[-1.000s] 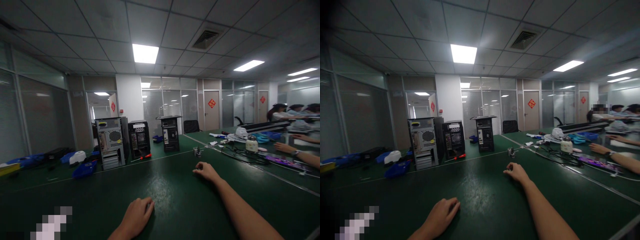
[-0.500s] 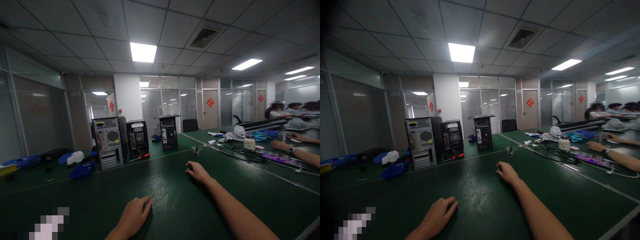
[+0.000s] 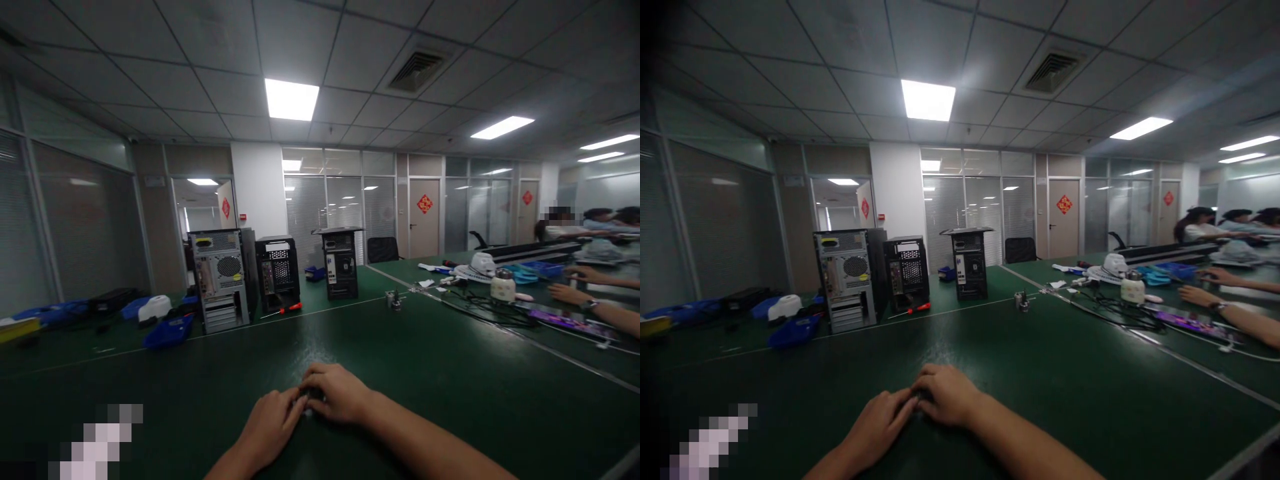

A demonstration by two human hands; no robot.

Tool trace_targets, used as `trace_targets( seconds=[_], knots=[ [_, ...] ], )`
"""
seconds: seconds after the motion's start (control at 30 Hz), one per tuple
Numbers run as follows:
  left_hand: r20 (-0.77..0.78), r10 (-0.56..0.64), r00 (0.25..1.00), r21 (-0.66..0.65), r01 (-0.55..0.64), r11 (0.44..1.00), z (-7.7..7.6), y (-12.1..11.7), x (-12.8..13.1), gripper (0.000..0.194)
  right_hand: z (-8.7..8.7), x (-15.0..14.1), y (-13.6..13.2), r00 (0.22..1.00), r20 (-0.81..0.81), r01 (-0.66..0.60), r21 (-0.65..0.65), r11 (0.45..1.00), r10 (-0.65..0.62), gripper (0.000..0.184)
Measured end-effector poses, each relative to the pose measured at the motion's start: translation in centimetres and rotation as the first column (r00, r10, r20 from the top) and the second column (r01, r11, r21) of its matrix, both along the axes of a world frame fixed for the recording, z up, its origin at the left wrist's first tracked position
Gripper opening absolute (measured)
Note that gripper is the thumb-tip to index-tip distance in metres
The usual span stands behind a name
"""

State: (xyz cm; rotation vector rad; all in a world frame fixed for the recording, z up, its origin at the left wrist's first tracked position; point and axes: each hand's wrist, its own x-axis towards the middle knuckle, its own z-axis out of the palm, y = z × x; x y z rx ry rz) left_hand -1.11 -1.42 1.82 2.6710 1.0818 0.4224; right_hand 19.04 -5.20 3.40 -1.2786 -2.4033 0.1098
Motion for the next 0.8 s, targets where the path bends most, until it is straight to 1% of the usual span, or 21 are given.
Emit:
trace_targets(
  seconds=[0.1, 0.27, 0.43, 0.53, 0.63, 0.73, 0.8],
  knots=[
    [0.002, 0.0, 1.0, 0.011, 0.0, 1.0, -0.1, 0.1, -0.1, 0.042, -0.4, 0.1, 0.2, 1.0, -0.02, 0.006, 0.015, 1.0, -0.005, 0.034],
    [-0.002, 0.021, 1.0, 0.032, -0.021, 0.999, -0.5, 0.3, -0.1, 0.041, -0.6, -0.1, 0.2, 0.999, -0.018, 0.043, 0.023, 0.999, -0.043, 0.04],
    [-0.008, 0.043, 0.999, 0.043, -0.043, 0.998, -0.4, 0.3, 0.0, 0.041, -0.6, -0.9, -0.2, 1.0, -0.004, -0.007, 0.055, 0.998, 0.007, 0.041],
    [-0.02, 0.037, 0.999, 0.052, -0.036, 0.998, -0.2, 0.2, 0.0, 0.037, -0.8, -0.7, 0.0, 1.0, 0.016, -0.016, 0.041, 0.999, 0.016, 0.044],
    [-0.033, 0.044, 0.998, 0.076, -0.042, 0.996, -0.3, 0.1, 0.1, 0.031, -1.0, 0.3, 0.3, 0.998, 0.036, 0.048, 0.005, 0.999, -0.048, 0.047],
    [-0.046, 0.055, 0.997, 0.096, -0.05, 0.994, -0.4, 0.1, 0.1, 0.027, -1.0, 1.5, 0.5, 0.993, 0.024, 0.119, -0.019, 0.993, -0.119, 0.043],
    [-0.038, 0.054, 0.998, 0.096, -0.05, 0.994, -0.5, 0.1, 0.2, 0.027, -0.9, 1.8, 0.5, 0.993, 0.017, 0.12, -0.022, 0.993, -0.12, 0.039]
  ],
)
